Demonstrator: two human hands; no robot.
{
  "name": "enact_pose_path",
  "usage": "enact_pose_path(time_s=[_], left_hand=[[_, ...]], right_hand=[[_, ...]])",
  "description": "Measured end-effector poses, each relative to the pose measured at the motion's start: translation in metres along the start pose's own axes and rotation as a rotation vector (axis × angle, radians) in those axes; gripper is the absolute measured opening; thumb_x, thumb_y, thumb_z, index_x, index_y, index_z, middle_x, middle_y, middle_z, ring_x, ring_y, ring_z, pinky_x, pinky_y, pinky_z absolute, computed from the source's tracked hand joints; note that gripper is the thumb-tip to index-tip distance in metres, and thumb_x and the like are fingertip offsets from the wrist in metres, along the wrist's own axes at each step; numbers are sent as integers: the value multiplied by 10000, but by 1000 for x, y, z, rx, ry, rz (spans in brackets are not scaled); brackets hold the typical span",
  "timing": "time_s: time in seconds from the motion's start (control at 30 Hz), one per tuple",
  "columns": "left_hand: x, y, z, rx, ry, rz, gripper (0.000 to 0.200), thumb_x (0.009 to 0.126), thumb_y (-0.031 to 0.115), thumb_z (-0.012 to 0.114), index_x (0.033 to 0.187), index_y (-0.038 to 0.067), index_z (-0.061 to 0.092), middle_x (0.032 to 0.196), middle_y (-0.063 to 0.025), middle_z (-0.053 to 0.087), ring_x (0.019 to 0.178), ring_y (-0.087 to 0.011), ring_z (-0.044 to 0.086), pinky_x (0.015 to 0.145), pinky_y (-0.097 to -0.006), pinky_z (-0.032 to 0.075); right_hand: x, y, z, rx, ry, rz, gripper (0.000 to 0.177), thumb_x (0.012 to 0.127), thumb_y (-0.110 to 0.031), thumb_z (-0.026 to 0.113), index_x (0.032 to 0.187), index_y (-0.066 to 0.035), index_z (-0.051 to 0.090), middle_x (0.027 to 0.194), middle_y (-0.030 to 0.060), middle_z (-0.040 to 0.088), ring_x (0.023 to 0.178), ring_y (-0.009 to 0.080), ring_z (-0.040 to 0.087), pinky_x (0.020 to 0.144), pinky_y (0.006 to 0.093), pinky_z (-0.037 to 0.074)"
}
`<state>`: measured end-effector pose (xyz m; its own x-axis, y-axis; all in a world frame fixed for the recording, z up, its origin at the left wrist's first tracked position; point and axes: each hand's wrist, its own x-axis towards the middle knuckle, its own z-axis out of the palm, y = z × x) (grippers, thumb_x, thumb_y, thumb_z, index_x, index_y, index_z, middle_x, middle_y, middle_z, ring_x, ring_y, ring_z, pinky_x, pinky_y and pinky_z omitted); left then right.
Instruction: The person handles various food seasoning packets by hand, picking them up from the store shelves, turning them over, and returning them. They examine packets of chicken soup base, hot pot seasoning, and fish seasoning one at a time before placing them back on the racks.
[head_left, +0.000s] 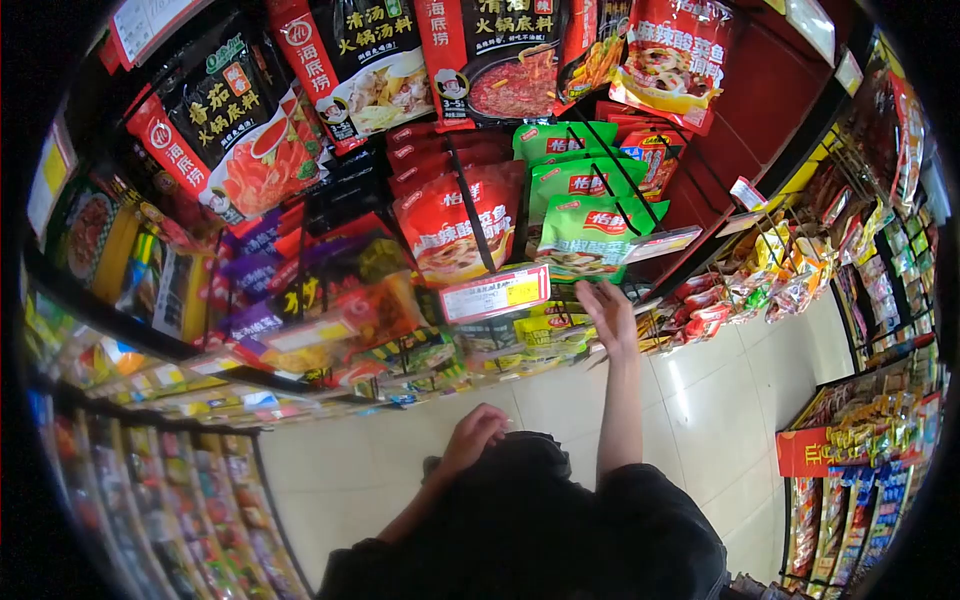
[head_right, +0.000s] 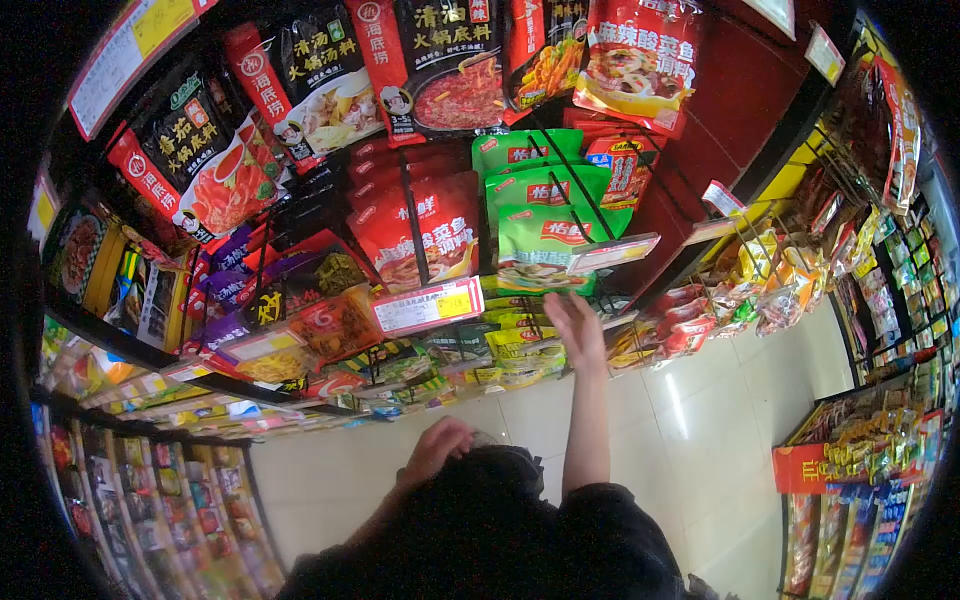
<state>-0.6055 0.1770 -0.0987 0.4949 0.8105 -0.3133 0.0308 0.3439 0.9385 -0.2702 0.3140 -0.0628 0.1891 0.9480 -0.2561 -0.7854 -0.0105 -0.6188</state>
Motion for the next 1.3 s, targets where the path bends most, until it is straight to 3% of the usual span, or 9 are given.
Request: enact_pose_path(time_s=[0.13, 0.43, 0.73, 0.87, 0.97, 1.07, 1.17, 1.27, 1.3], left_hand=[[-1, 6, 2, -23, 47, 6, 146, 1028, 170, 523, 1090, 67, 606, 1001, -45, 665, 843, -112, 632, 721, -248, 521], [9, 12, 14, 19, 32, 7, 153, 1031, 181, 516, 1099, 76, 605, 992, -34, 652, 841, -107, 623, 723, -248, 518], [17, -4, 17, -63, 46, 26, 164, 1029, 200, 525, 1097, 79, 612, 995, -35, 652, 836, -104, 626, 718, -243, 514], [18, -7, 15, -66, 59, 23, 178, 1031, 202, 510, 1102, 74, 612, 995, -38, 653, 832, -105, 628, 713, -247, 517], [18, -13, 13, -107, 70, 32, 191, 1030, 210, 508, 1105, 69, 612, 994, -38, 655, 830, -107, 632, 714, -249, 520], [16, -17, 10, -95, 82, 37, 198, 1027, 214, 512, 1114, 67, 613, 993, -37, 658, 830, -109, 638, 719, -250, 522], [8, -13, 8, -68, 74, 32, 197, 1023, 208, 520, 1126, 68, 613, 995, -37, 661, 835, -112, 641, 724, -251, 524], [0, -9, 1, -69, 36, 52, 186, 1017, 192, 536, 1132, 68, 615, 1008, -41, 668, 843, -116, 643, 730, -252, 526], [-2, -9, 0, -72, 17, 61, 182, 1014, 186, 543, 1133, 68, 616, 1014, -43, 670, 846, -118, 644, 732, -253, 527]], right_hand=[[-13, -14, -2, -18, 42, -112, 447, 1007, -195, 594, 1325, 85, 452, 1343, 271, 504, 1260, 355, 562, 1075, 417, 504], [-4, -8, -1, 29, -88, 135, 495, 1024, -165, 538, 1409, 97, 373, 1406, 319, 481, 1320, 409, 510, 1120, 452, 460], [0, 6, -2, 83, -131, 166, 551, 1011, -166, 533, 1466, 82, 348, 1452, 296, 445, 1335, 378, 496, 1132, 433, 437], [-32, 5, 22, -153, -89, 89, 603, 1006, -197, 558, 1490, 69, 317, 1418, 266, 469, 1287, 371, 535, 1100, 439, 461], [-70, -3, 37, -634, -35, 18, 425, 1019, -214, 572, 1384, -1, 527, 1244, 98, 624, 1085, 207, 638, 927, 340, 517], [-99, -30, 45, -984, -331, 96, 282, 1001, -165, 599, 1229, -8, 657, 1087, 60, 693, 939, 164, 675, 824, 323, 531], [-132, -77, 101, -1180, -810, -111, 235, 966, -112, 635, 1160, 6, 697, 1003, 97, 714, 867, 200, 697, 779, 330, 547], [-152, -114, 152, -1274, -1022, -325, 280, 924, -99, 682, 1190, -12, 698, 1013, 125, 726, 921, 242, 703, 801, 340, 550], [-150, -121, 165, -1281, -1079, -399, 249, 949, -107, 657, 1186, -63, 721, 1066, 130, 735, 927, 308, 710, 841, 364, 551]])
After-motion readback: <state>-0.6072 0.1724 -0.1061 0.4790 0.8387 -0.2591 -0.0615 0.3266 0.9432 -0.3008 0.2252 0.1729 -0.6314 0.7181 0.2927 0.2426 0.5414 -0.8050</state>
